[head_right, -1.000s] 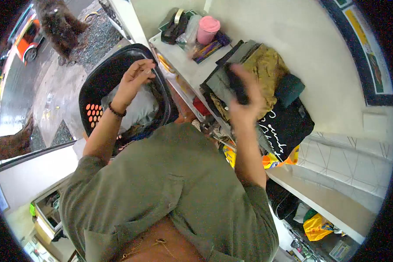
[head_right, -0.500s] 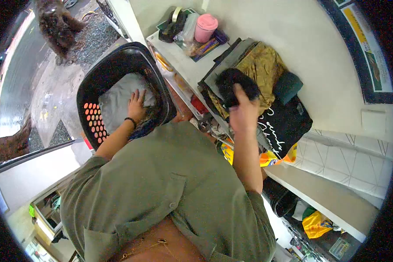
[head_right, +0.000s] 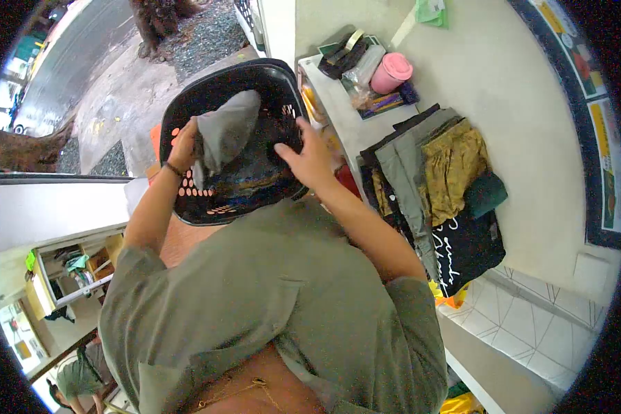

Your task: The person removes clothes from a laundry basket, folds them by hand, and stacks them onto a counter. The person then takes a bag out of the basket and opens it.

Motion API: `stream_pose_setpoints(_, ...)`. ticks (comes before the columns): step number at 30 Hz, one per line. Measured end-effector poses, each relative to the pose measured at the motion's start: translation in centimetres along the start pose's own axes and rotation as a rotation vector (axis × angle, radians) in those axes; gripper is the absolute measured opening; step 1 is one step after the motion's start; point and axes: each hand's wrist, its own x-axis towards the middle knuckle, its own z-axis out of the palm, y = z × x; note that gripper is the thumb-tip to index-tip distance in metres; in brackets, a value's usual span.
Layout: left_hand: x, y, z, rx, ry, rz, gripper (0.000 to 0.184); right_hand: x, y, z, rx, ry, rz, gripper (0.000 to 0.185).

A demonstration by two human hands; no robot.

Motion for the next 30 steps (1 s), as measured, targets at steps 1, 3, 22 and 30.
stream_pose_setpoints(1,-2.0,2.1,1.1,0.144,-0.071,0.124,0.048,-0.3,-1.7,0.9,0.104,-0.056,0.133,0.070)
stream_pose_setpoints(3,-4.7,3.0,2.5,0.463,-0.165,0.239,0.049,-0.8,-1.8,2.2,0.200,-0.176,0.277,0.069)
stream_pose_setpoints(22,-4.9,-0.5,18.0,0.834,-0.547,0.657,0.032,-18.5,-3.9,-12.7,-1.088,0.920,0.050,0.036)
stream_pose_setpoints(30,-5.2,5.5,31.9,0.949,-1.002,1.230,0.035,-28.8,-1.6,-9.4,-0.765,1.247,0.262,0.028)
